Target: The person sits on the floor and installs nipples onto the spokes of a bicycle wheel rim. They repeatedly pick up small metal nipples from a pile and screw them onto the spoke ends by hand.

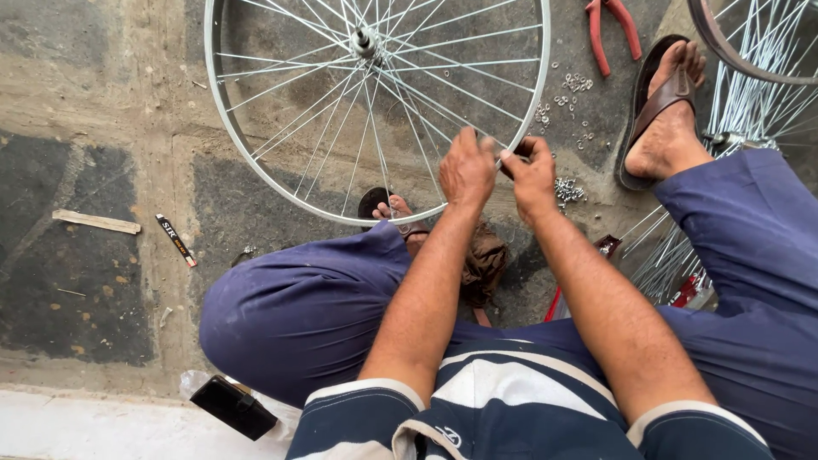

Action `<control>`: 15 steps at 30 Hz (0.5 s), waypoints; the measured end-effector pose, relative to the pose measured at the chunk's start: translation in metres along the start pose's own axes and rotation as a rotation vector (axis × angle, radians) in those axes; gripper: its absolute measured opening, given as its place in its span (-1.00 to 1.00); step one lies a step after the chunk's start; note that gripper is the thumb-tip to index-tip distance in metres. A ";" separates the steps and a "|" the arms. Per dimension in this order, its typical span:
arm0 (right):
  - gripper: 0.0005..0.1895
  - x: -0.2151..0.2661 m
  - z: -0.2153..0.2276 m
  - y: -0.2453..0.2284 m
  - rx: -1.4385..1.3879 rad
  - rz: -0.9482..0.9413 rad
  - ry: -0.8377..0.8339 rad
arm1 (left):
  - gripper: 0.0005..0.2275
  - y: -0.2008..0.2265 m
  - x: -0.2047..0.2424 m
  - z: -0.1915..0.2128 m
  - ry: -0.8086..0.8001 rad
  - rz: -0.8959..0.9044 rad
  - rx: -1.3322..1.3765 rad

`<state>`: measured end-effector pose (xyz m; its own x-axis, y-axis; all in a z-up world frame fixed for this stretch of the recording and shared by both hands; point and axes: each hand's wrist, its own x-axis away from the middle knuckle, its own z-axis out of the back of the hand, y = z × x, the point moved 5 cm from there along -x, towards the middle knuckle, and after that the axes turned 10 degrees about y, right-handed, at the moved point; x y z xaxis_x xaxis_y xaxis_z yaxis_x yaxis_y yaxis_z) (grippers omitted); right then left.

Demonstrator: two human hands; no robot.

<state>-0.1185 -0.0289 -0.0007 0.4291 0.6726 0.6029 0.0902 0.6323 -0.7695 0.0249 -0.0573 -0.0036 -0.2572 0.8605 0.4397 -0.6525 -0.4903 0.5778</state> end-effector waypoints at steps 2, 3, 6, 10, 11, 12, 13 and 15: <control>-0.71 -0.005 -0.001 -0.008 -0.005 -0.048 -0.005 | -0.77 -0.003 -0.004 0.007 0.167 -0.068 -0.026; -0.71 -0.006 -0.001 -0.011 -0.010 -0.048 -0.018 | -0.72 -0.007 -0.006 0.014 0.290 -0.089 -0.020; -0.71 -0.008 -0.001 -0.016 -0.013 -0.037 -0.041 | -0.54 -0.023 -0.009 0.030 0.492 0.015 0.022; -0.69 -0.018 0.002 -0.019 -0.005 -0.007 -0.054 | -0.83 -0.018 -0.007 0.028 0.459 0.025 -0.113; -0.68 -0.023 0.002 -0.021 -0.007 0.020 -0.066 | -0.80 -0.018 -0.006 0.022 0.338 0.053 -0.093; -0.66 -0.029 0.003 -0.025 -0.009 0.047 -0.078 | -0.76 -0.018 -0.005 0.014 0.216 0.080 -0.072; -0.64 -0.036 0.004 -0.029 -0.011 0.075 -0.089 | -0.72 -0.017 -0.003 0.007 0.095 0.105 -0.049; -0.61 -0.052 0.010 -0.036 0.021 0.059 -0.148 | -0.70 -0.015 -0.001 -0.002 -0.041 0.147 0.128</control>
<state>-0.1529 -0.0828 -0.0019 0.2955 0.7575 0.5821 0.0494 0.5964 -0.8012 0.0333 -0.0507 -0.0142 -0.3115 0.7735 0.5520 -0.5133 -0.6258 0.5873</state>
